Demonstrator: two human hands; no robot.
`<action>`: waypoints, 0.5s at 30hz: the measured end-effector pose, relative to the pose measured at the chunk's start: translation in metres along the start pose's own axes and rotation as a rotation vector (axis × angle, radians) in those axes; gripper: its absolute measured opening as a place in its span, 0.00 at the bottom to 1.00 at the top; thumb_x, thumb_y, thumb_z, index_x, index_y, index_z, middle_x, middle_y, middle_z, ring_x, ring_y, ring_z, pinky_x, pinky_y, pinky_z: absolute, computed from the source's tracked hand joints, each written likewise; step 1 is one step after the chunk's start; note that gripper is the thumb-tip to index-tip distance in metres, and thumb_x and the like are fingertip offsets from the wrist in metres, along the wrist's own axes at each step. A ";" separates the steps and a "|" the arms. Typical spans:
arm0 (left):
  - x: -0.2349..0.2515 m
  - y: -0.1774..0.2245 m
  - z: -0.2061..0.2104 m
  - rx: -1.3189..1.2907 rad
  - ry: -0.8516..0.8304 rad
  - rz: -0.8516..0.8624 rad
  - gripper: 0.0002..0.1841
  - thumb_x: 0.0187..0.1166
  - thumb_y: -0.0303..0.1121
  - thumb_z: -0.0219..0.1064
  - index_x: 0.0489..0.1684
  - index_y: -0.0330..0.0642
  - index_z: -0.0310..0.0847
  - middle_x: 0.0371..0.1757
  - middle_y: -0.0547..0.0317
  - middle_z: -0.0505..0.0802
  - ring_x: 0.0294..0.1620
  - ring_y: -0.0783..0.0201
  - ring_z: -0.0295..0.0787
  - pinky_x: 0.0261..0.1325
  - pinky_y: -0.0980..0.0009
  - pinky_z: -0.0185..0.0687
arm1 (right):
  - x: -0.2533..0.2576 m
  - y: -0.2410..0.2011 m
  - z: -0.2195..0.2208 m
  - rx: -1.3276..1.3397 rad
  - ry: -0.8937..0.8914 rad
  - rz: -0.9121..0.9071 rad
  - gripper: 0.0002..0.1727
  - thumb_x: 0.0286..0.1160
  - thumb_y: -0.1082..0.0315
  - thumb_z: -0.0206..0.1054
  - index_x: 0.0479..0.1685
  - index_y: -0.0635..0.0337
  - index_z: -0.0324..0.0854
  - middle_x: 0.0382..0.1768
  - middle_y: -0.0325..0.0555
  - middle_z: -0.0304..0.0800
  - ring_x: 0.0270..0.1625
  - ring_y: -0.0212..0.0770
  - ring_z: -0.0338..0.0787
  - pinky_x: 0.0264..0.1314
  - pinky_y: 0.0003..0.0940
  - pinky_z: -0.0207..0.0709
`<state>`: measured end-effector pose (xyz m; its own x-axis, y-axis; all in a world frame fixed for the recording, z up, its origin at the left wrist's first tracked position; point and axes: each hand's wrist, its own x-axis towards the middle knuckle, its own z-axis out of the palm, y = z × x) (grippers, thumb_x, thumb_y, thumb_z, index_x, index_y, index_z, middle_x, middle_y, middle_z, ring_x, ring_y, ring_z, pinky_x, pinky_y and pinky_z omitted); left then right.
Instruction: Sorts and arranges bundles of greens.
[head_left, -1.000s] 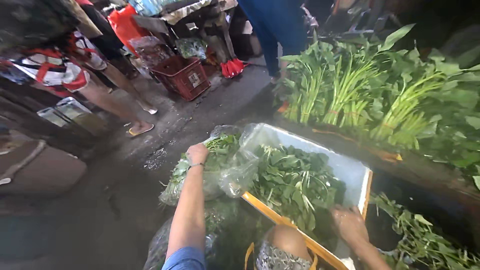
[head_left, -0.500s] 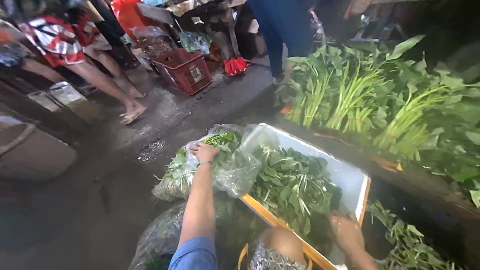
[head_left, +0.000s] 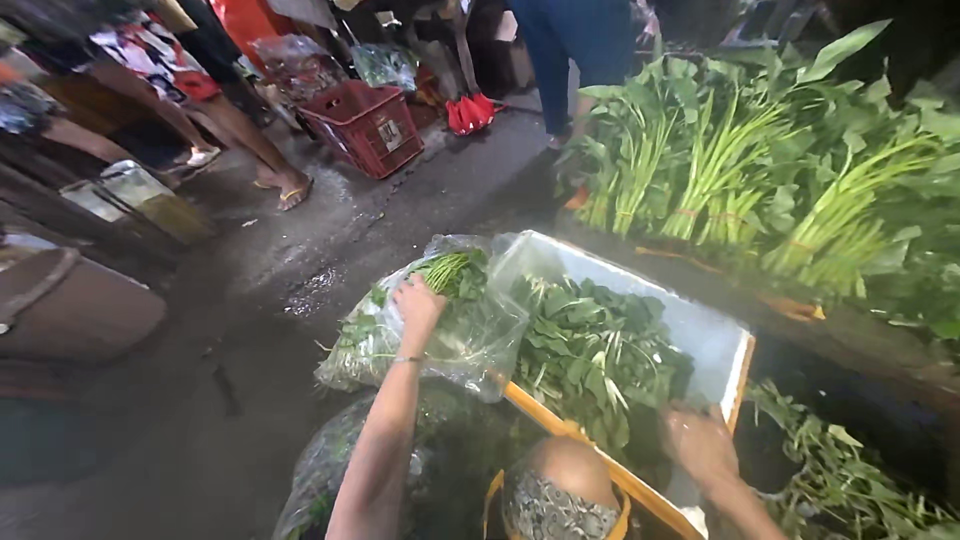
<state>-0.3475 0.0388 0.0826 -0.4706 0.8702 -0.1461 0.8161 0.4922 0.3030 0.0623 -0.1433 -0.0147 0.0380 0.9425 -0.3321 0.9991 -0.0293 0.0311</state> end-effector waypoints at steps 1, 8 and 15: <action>-0.004 0.002 0.002 0.007 -0.010 0.019 0.41 0.68 0.37 0.77 0.82 0.28 0.64 0.79 0.21 0.71 0.82 0.24 0.65 0.76 0.32 0.67 | 0.000 0.000 -0.001 -0.006 -0.014 0.002 0.15 0.83 0.65 0.62 0.58 0.60 0.90 0.58 0.55 0.93 0.63 0.56 0.90 0.76 0.59 0.67; 0.043 -0.008 -0.014 0.024 -0.183 -0.019 0.35 0.61 0.44 0.85 0.61 0.26 0.80 0.60 0.25 0.88 0.65 0.29 0.84 0.65 0.29 0.76 | 0.003 0.000 -0.006 -0.005 -0.096 0.022 0.16 0.84 0.66 0.60 0.62 0.60 0.87 0.63 0.54 0.91 0.68 0.56 0.87 0.80 0.58 0.62; 0.002 0.002 -0.028 0.092 -0.227 0.106 0.28 0.77 0.37 0.72 0.72 0.26 0.75 0.71 0.25 0.82 0.76 0.32 0.77 0.77 0.36 0.71 | -0.005 0.001 -0.016 0.080 -0.173 0.030 0.18 0.84 0.67 0.60 0.64 0.67 0.85 0.67 0.61 0.87 0.74 0.60 0.82 0.85 0.61 0.56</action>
<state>-0.3562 0.0408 0.1089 -0.3023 0.8946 -0.3291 0.8885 0.3895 0.2428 0.0630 -0.1429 0.0024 0.0637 0.8697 -0.4895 0.9955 -0.0895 -0.0296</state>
